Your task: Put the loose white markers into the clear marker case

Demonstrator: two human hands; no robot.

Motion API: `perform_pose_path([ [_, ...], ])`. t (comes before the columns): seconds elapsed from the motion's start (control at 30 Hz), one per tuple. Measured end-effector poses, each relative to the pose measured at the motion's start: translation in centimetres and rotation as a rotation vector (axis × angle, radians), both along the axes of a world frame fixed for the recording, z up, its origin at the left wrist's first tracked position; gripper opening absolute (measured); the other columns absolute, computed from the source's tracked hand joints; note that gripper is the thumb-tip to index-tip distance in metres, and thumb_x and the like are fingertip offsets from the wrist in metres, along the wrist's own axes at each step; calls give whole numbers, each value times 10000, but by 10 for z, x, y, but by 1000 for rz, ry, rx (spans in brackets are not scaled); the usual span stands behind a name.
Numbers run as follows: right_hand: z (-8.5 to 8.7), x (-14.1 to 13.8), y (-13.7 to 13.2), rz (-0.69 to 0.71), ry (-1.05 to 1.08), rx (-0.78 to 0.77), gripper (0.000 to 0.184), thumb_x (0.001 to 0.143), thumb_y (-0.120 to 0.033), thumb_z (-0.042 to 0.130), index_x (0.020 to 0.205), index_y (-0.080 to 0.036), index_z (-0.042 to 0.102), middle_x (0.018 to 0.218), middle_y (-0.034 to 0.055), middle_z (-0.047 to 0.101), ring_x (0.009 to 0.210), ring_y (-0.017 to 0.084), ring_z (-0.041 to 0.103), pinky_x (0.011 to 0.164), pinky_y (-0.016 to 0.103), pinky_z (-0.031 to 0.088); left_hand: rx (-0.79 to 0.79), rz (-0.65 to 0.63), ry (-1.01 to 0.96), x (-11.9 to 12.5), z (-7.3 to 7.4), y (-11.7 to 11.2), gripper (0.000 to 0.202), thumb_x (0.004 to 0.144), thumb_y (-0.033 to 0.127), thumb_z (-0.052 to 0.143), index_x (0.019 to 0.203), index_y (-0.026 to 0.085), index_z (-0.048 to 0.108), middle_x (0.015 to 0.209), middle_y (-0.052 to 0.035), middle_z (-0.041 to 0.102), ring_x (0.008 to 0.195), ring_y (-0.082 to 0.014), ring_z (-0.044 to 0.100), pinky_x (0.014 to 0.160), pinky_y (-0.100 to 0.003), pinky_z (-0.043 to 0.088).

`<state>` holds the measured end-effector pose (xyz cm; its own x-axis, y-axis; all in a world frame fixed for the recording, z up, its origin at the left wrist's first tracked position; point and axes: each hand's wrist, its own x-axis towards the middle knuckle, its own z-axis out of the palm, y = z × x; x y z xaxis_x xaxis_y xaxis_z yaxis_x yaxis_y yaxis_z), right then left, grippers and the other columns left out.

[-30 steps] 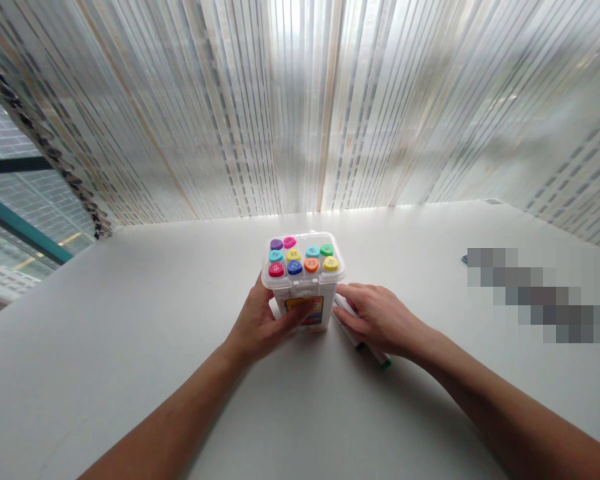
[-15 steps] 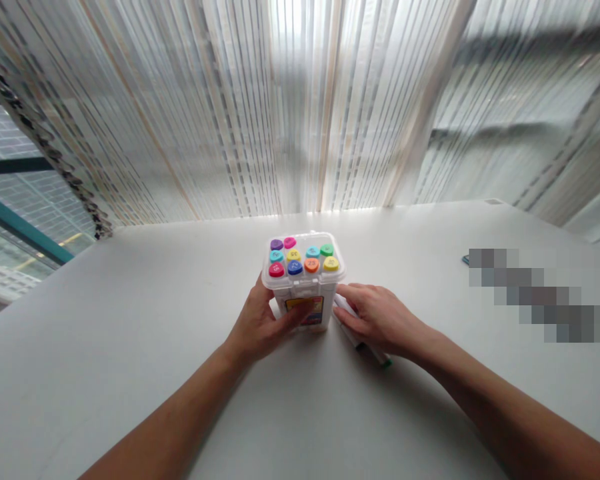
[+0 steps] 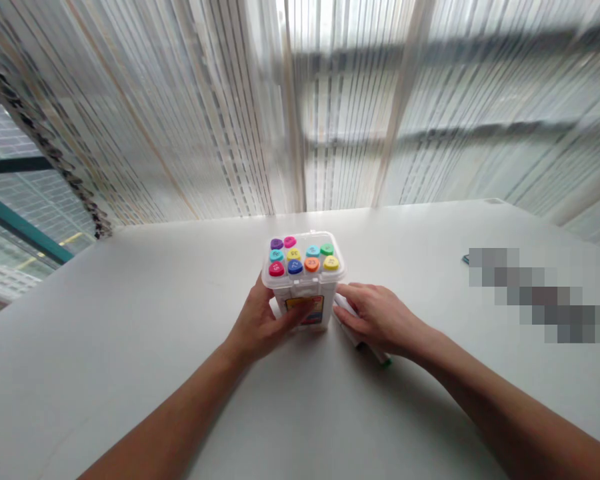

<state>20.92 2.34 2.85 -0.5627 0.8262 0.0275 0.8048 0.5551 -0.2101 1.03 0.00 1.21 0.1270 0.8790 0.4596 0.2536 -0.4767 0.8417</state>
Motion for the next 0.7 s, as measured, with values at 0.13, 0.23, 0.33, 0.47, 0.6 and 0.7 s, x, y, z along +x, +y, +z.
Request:
perform_pose_path([
  [0.13,0,-1,0,-8,-2,4,178,888,-268,456,976,-198,594,799,31,630,705,154,560,623,223,324,-5,-5,-6,-1,0,1,335,752,434,674,955,168,663,986,-110,699,1101,-309,581,978,-436,436],
  [0.23,2,-1,-1,-11,-5,-11,176,887,-257,454,971,-193,594,806,34,631,703,153,560,625,220,328,-8,-6,-15,-1,0,1,343,755,440,671,955,162,662,997,-117,697,1093,-312,586,967,-442,444],
  [0.33,3,-1,-1,-7,-4,-13,172,888,-260,454,960,-191,595,816,37,632,712,155,562,630,221,331,-6,-1,-6,-1,0,0,346,759,443,668,959,161,662,959,-116,704,1084,-319,589,959,-455,446],
  [0.47,2,0,-1,-2,-1,1,169,891,-267,453,944,-194,595,807,33,629,716,157,563,629,225,328,-21,-11,-12,0,0,0,346,761,438,668,974,166,657,980,-112,703,1086,-312,588,964,-444,443],
  [0.6,2,0,-1,-4,-5,-3,162,888,-263,458,937,-191,594,801,32,626,708,154,560,628,222,327,-23,-13,-3,-1,0,0,347,766,424,667,985,155,652,1113,-131,668,1092,-306,584,963,-428,444],
  [0.7,1,-1,-1,-5,-4,0,162,892,-268,456,932,-189,592,805,34,624,725,158,561,634,224,326,-27,-23,-1,-1,-1,0,365,767,422,666,1003,143,643,1135,-142,655,1093,-306,582,960,-430,443],
])
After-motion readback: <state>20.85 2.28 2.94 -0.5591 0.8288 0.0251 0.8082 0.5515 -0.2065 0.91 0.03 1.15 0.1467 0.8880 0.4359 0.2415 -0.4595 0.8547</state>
